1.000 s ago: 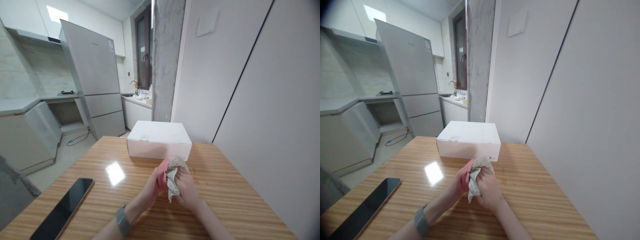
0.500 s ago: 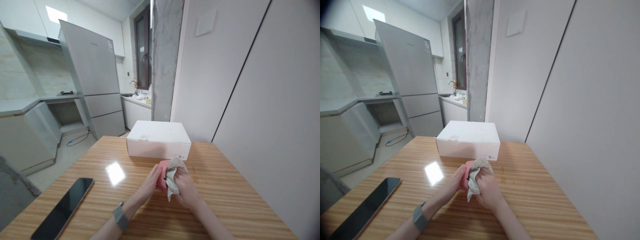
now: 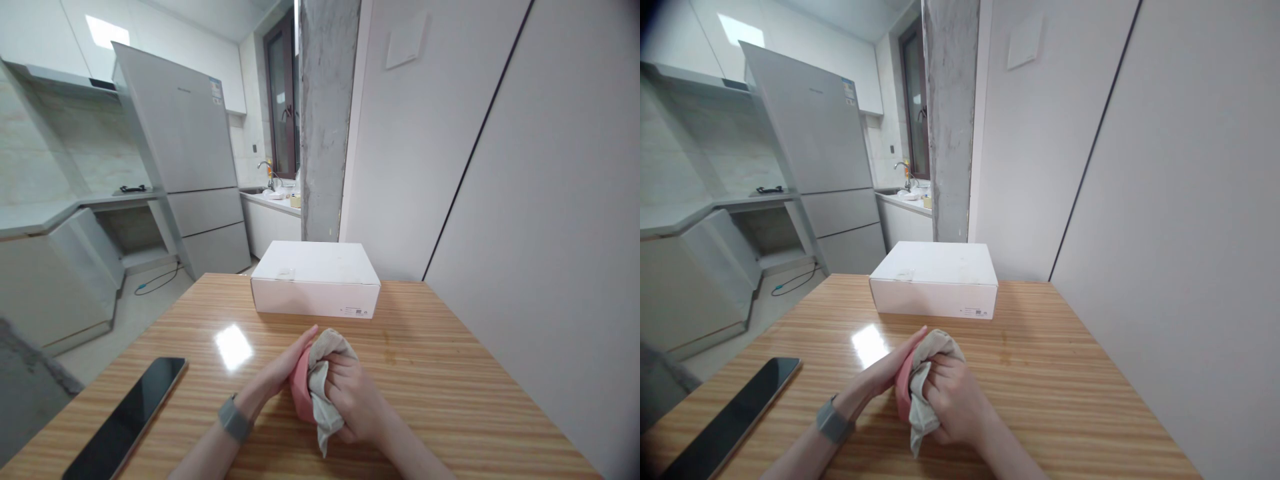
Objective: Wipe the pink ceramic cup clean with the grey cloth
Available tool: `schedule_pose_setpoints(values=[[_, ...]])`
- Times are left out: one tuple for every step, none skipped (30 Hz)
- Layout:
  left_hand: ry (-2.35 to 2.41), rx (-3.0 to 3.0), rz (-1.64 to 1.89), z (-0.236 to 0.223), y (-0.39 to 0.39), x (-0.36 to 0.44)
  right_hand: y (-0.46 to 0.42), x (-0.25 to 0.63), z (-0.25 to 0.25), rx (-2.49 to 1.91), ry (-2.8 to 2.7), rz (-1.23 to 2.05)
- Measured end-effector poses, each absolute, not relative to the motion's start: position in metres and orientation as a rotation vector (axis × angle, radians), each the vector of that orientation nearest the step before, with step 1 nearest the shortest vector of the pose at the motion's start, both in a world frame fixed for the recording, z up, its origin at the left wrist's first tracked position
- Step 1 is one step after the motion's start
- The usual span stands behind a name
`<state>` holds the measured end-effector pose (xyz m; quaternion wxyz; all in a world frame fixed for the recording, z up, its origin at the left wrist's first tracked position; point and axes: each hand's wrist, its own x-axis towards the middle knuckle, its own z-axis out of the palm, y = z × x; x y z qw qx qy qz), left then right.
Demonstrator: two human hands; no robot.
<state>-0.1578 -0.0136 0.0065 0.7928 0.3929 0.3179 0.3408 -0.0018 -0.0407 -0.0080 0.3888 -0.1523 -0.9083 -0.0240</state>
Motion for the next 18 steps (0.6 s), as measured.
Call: schedule_pose_setpoints(values=[[0.692, 0.876, 0.714, 0.008, -0.014, -0.161, -0.041, -0.003, -0.01, -0.381, -2.314, -0.07], [0.699, 0.906, 0.711, 0.009, -0.014, -0.162, -0.041, -0.004, -0.011, -0.387, -2.323, -0.073], [0.71, 0.931, 0.721, 0.01, -0.013, -0.163, -0.041, -0.003, -0.013, -0.4, -2.33, -0.076], [0.729, 0.954, 0.74, 0.01, -0.013, -0.163, -0.04, -0.002, -0.013, -0.417, -2.333, -0.081], [0.748, 0.98, 0.766, 0.01, -0.013, -0.162, -0.038, 0.0, -0.013, -0.438, -2.333, -0.088], [0.766, 1.011, 0.8, 0.009, -0.013, -0.161, -0.037, 0.002, -0.013, -0.463, -2.331, -0.094], [0.785, 1.045, 0.842, 0.008, -0.013, -0.16, -0.036, 0.004, -0.012, -0.486, -2.329, -0.097], [0.805, 1.077, 0.887, 0.007, -0.014, -0.159, -0.035, 0.006, -0.01, -0.508, -2.331, -0.097], [0.828, 1.103, 0.933, 0.006, -0.014, -0.157, -0.034, 0.007, -0.009, -0.531, -2.332, -0.095], [0.848, 1.116, 0.979, 0.005, -0.016, -0.156, -0.033, 0.009, -0.008, -0.557, -2.329, -0.09], [0.858, 1.109, 1.018, 0.003, -0.017, -0.155, -0.032, 0.01, -0.006, -0.585, -2.32, -0.083], [0.849, 1.081, 1.045, 0.002, -0.018, -0.154, -0.032, 0.011, -0.005, -0.619, -2.303, -0.073], [0.819, 1.036, 1.064, 0.001, -0.019, -0.152, -0.031, 0.013, -0.005, -0.661, -2.275, -0.063], [0.768, 0.982, 1.076, 0.0, -0.02, -0.15, -0.031, 0.014, -0.004, -0.704, -2.241, -0.056], [0.705, 0.926, 1.084, -0.001, -0.021, -0.148, -0.03, 0.016, -0.004, -0.739, -2.206, -0.055], [0.642, 0.875, 1.075, -0.002, -0.02, -0.147, -0.029, 0.017, -0.004, -0.76, -2.178, -0.061], [0.593, 0.833, 1.054, -0.002, -0.02, -0.145, -0.028, 0.019, -0.004, -0.764, -2.158, -0.07], [0.564, 0.792, 1.022, -0.002, -0.019, -0.144, -0.028, 0.021, -0.004, -0.754, -2.148, -0.077]])
